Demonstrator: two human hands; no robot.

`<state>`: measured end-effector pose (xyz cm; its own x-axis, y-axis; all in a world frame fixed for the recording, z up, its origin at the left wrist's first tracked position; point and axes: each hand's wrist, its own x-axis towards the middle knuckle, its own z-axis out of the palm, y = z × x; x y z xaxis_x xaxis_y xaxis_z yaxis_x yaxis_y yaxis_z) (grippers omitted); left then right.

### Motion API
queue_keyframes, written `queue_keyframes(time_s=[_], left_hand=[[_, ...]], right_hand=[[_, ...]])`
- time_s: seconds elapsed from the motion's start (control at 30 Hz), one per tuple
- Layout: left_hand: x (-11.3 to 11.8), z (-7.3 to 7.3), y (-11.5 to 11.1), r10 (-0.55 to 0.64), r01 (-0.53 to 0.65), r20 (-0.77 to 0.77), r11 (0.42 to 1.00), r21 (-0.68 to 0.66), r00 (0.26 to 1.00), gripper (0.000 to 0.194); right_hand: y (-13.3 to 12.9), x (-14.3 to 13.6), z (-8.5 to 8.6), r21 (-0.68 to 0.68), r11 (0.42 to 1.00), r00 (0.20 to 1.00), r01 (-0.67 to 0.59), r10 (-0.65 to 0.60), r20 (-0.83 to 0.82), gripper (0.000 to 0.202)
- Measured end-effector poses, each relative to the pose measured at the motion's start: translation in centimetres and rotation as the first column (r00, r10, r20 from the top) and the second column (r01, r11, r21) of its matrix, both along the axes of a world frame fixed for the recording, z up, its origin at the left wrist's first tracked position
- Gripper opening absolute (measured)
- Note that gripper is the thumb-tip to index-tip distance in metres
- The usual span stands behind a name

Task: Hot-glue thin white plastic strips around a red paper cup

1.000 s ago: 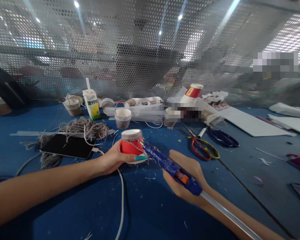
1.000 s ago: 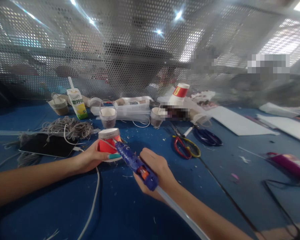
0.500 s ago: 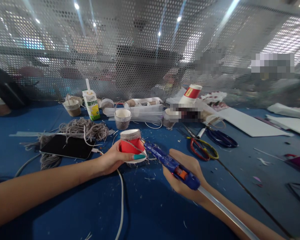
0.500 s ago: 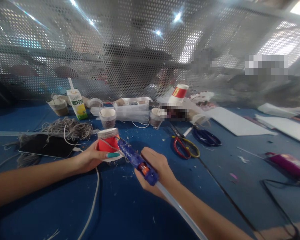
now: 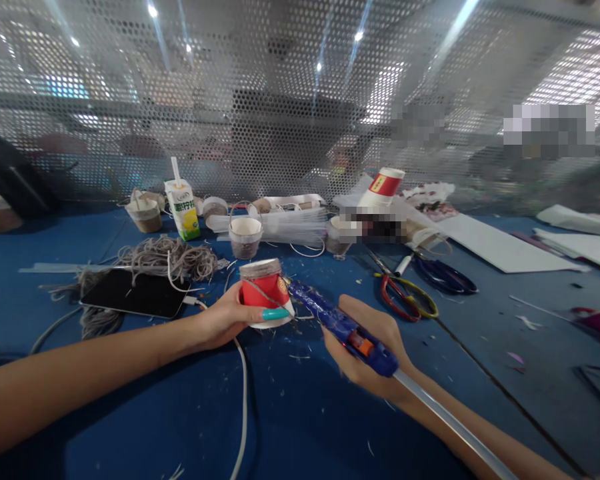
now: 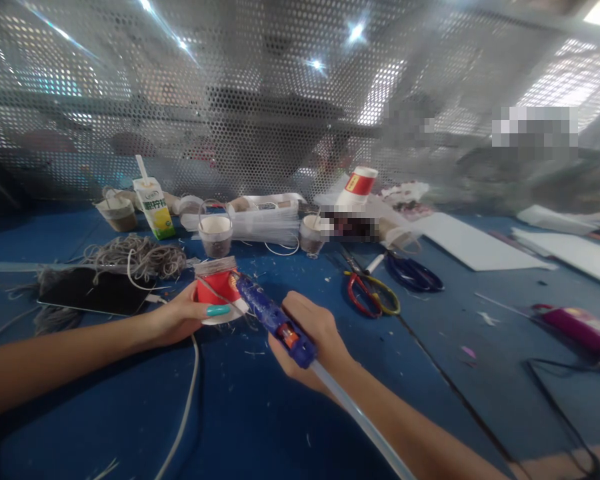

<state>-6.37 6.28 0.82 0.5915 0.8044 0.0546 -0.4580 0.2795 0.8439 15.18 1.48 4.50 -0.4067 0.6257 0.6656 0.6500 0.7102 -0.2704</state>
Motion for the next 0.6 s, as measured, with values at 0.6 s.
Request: queue_keyframes(time_s=[0.6], left_hand=[[-0.20, -0.39, 0.07, 0.019, -0.019, -0.003, 0.999, -0.042, 1.000, 0.048]], right_hand=[[0.00, 0.22, -0.39, 0.016, 1.000, 1.000, -0.011, 0.011, -0.008, 0.019]])
